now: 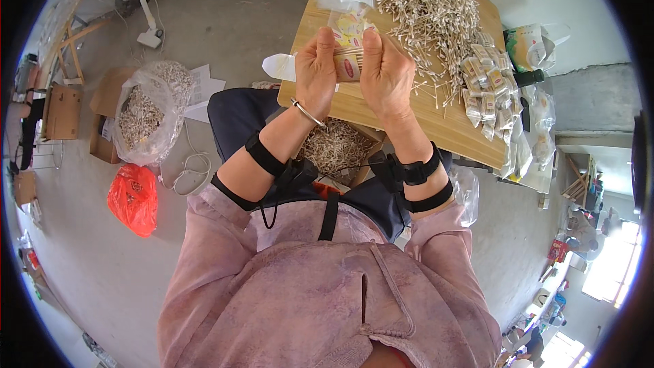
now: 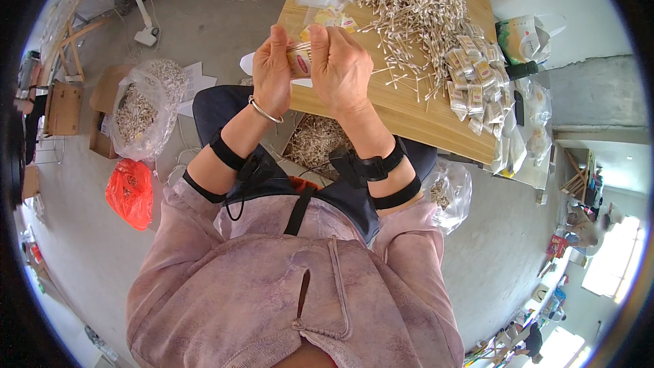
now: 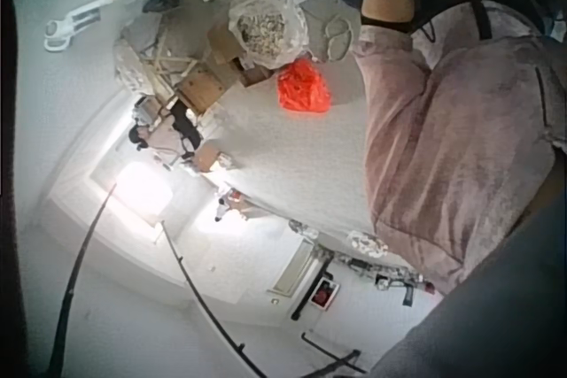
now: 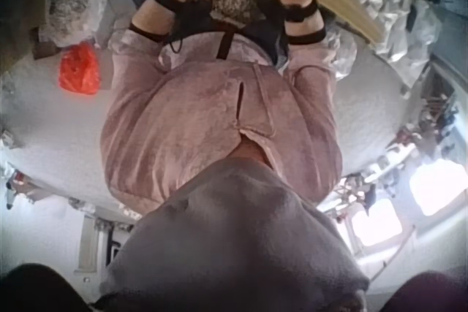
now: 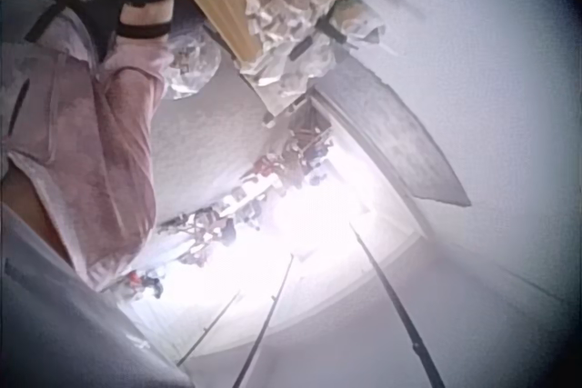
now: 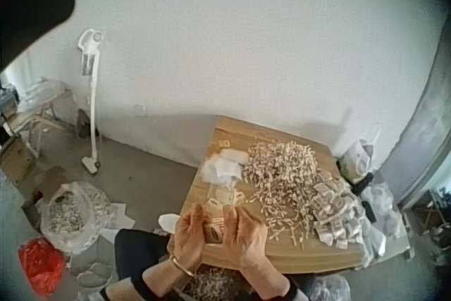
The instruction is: Counting and placing cotton swabs into small plastic bags.
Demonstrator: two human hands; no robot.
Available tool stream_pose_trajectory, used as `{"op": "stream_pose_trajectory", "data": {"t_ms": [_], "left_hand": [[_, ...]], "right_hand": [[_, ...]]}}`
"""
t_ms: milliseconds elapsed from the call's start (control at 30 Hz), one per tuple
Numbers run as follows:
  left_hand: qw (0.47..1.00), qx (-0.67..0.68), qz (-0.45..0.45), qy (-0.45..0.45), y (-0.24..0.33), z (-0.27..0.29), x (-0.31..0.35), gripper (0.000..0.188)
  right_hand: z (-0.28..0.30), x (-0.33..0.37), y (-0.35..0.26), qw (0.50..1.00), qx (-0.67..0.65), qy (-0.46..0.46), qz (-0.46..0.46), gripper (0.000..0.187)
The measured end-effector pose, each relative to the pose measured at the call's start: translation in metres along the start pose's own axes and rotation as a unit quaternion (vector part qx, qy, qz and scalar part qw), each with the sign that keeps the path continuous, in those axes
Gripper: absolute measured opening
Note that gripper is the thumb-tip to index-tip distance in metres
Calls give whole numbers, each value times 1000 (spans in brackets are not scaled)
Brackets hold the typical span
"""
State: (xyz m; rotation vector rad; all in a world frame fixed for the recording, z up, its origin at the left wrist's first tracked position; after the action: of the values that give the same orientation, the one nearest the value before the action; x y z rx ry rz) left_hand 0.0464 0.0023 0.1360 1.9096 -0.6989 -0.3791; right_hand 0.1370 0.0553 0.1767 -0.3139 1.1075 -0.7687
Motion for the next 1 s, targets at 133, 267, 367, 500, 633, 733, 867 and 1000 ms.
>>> {"op": "stream_pose_trajectory", "data": {"t_ms": [133,267,367,500,633,733,867,1000], "left_hand": [[998,50,3,-26,0,1,3,43],[1000,3,-28,12,1,-3,3,44],[999,31,16,30,-1,-5,1,45],[995,50,50,66,-8,-7,-4,43],[993,48,45,98,-4,-11,-2,41],[992,55,68,95,-5,-8,-5,36],[983,117,98,102,1,-8,-5,35],[969,170,133,122,6,-4,-6,34]], "right_hand": [[1,-2,4,1000,-9,8,-1,36],[3,-3,6,996,-14,27,87,30],[2,-2,8,990,1,47,136,27],[2,-3,5,980,6,60,191,24],[3,-3,2,980,18,58,189,25],[2,-5,-1,990,27,3,140,23],[13,-7,-3,991,-116,-49,36,28],[12,2,-8,989,-141,-48,-12,33]]}}
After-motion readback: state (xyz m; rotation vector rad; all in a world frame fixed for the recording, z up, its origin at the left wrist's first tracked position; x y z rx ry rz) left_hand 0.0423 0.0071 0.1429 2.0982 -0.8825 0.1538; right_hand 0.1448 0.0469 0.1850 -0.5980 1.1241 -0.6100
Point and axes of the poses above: each hand's wrist, its own x-axis away from the middle knuckle, its own z-axis out of the back of the hand, y = z × x, the point moved 1 cm from there along -x, towards the middle knuckle, and after that the axes turned 13 degrees about y, right-handed, at the moved point
